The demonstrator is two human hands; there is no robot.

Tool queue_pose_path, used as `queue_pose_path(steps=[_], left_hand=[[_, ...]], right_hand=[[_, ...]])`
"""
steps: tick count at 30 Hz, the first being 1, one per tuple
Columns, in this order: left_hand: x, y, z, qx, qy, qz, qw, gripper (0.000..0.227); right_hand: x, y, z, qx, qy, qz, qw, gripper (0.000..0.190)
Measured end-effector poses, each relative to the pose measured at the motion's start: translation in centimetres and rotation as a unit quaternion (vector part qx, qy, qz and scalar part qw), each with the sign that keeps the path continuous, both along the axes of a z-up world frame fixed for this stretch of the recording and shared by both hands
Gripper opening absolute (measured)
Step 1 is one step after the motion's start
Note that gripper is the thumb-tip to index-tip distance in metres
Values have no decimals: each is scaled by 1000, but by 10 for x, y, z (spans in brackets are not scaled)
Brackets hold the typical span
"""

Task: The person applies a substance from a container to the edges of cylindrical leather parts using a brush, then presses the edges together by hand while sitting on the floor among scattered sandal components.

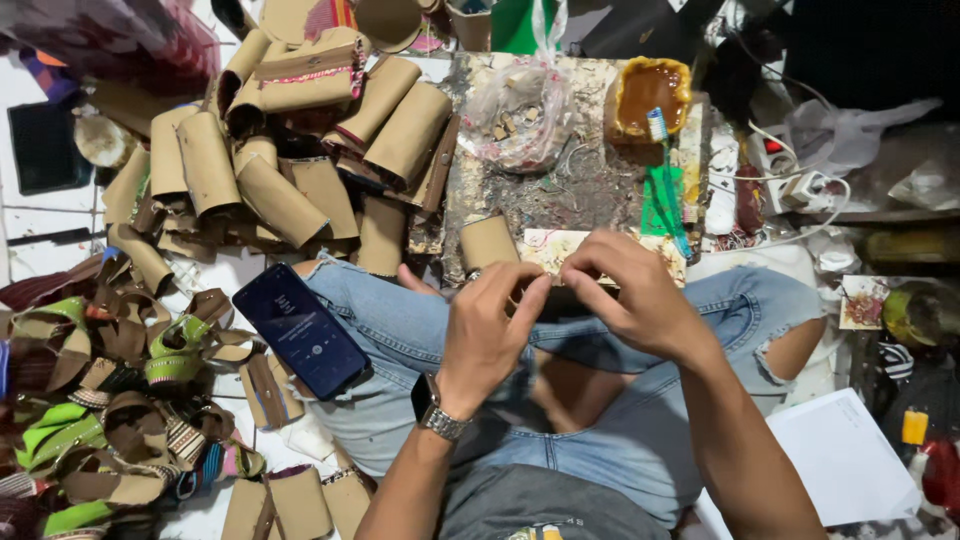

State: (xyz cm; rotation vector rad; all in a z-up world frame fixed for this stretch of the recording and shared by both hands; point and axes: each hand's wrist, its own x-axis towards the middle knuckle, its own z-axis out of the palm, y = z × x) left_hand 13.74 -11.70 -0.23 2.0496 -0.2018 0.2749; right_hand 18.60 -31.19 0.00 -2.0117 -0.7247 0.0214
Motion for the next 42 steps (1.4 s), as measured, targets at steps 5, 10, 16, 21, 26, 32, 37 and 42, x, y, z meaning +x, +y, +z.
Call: queue_pose_path(steps=[5, 10, 16, 21, 26, 32, 37, 42], left_hand=[[-15, -21, -4, -40, 33, -49, 997, 8], [-35, -26, -10, -75, 69, -35, 994, 6], [-52, -25, -21, -107, 98, 3, 989, 6], [-59, -23, -18, -119, 86, 21, 989, 8], [-60, -23, -21, -129, 83, 27, 988, 7], [-58, -24, -16, -136, 65, 35, 988, 10], [-59, -24, -17, -127, 47, 42, 990, 10], [-60, -25, -17, -77, 39, 55, 995, 3]], right_hand=[[-16, -27, -15, 16, 3, -47, 999, 7], [2, -69, -63, -66, -104, -250, 960, 10], [32, -83, -105, -245, -56, -309, 917, 27], [37, -94, -133, -106, -111, -324, 934, 10], [28, -84, -111, -22, -73, -340, 937, 16], [35, -99, -87, -8, -56, -363, 930, 29], [43, -115, -75, -143, -135, -352, 915, 24], [56, -129, -78, -284, -235, -355, 859, 30]])
